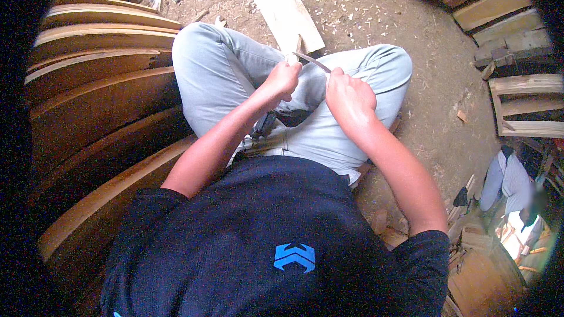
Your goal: The person sits cross-legged on the floor and uses a knife to shave thin strips from a small rectangular piece of wood. The person repeatedly shaves the wood, occasionally pausing to inspect the piece before continuing.
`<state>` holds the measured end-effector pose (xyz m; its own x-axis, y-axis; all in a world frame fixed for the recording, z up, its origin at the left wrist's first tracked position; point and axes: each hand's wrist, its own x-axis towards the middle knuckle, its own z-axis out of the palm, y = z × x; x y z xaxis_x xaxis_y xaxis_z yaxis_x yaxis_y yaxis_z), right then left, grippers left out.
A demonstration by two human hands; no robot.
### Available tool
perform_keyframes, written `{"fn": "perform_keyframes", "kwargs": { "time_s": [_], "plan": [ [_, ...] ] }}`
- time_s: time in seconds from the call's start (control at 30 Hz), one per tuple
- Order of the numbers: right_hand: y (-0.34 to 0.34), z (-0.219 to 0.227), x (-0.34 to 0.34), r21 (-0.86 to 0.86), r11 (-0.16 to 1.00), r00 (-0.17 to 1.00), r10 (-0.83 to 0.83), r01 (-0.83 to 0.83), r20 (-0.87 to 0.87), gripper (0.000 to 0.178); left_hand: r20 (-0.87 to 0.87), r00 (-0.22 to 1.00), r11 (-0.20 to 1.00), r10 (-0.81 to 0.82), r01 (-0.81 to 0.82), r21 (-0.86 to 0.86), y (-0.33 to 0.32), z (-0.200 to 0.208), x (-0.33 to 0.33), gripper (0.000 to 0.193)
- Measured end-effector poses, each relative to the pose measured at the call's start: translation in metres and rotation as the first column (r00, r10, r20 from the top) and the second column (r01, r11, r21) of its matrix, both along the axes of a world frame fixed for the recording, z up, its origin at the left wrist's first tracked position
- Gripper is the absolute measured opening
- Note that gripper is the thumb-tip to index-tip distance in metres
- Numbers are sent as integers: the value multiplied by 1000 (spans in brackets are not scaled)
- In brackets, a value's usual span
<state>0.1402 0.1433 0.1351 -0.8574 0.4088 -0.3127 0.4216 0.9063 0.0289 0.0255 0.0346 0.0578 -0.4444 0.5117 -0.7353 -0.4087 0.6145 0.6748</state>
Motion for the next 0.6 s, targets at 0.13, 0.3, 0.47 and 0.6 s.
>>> {"fn": "perform_keyframes", "kwargs": {
  "time_s": [0.13, 0.3, 0.47, 0.6],
  "plan": [
    [1, 9, 4, 8, 999, 999, 38, -38, -22, 32, -36, 999, 999, 1, 0, 34, 0, 3, 0, 34],
    [0, 13, 2, 1, 999, 999, 45, -45, -20, 32, -49, 999, 1000, 0, 0, 5, 1, 9, 0, 35],
    [-5, 7, -3, 27, 999, 994, -40, 37, 100, 24, -67, 998, 1000, -8, 7, -5, 1, 3, 2, 37],
    [-19, 4, -9, 69, 988, 977, -150, 141, 154, 22, -49, 999, 1000, -4, 3, -19, 1, 0, 3, 35]
  ]
}}
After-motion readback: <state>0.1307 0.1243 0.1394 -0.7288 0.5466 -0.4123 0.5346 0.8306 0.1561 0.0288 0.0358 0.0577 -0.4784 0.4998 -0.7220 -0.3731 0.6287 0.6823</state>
